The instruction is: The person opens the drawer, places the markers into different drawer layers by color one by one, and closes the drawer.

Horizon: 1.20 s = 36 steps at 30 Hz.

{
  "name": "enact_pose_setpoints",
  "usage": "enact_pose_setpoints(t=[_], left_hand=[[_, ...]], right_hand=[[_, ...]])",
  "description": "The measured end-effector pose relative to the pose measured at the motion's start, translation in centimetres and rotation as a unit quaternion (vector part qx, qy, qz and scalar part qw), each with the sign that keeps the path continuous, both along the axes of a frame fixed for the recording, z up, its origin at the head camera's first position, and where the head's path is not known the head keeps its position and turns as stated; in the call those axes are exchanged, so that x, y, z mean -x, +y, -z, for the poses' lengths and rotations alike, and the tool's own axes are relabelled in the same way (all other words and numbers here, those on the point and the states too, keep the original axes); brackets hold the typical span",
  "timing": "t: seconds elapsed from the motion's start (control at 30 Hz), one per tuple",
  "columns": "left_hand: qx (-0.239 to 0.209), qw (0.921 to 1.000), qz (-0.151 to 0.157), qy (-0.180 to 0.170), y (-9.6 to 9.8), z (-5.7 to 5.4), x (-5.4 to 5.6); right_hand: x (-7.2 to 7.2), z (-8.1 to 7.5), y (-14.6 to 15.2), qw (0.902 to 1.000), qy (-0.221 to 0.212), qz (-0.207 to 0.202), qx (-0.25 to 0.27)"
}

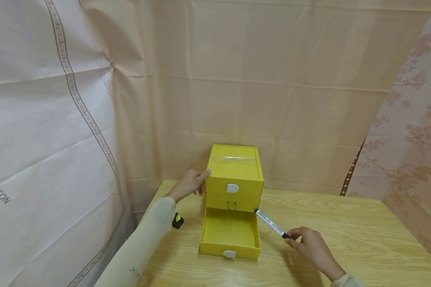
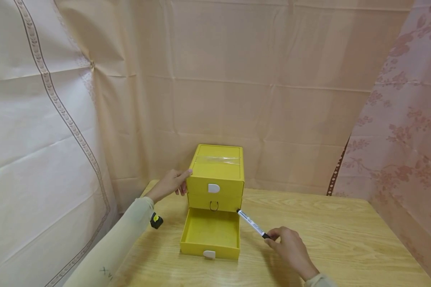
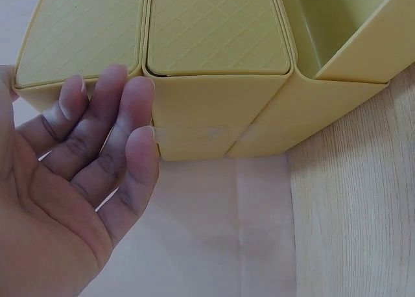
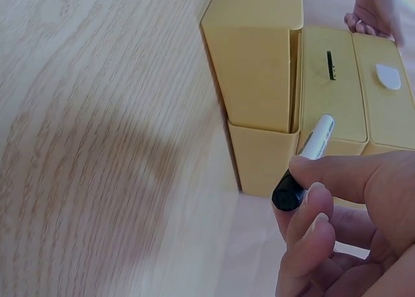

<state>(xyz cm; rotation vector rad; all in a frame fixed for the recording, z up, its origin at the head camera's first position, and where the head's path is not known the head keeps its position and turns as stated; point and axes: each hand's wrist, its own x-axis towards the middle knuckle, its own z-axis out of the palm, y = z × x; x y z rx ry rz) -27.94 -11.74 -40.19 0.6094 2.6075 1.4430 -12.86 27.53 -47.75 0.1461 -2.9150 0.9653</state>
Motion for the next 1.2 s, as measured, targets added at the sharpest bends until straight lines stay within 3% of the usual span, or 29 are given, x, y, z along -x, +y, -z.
enact_pose_setpoints(t=[1.2], left_hand=[[0.003,1.0000,-0.002,0.007,0.1,-0.1,-0.1]], right_hand=[[-0.1,-0.4,-1.8,0.9992,0.015,-0.035,0.009]])
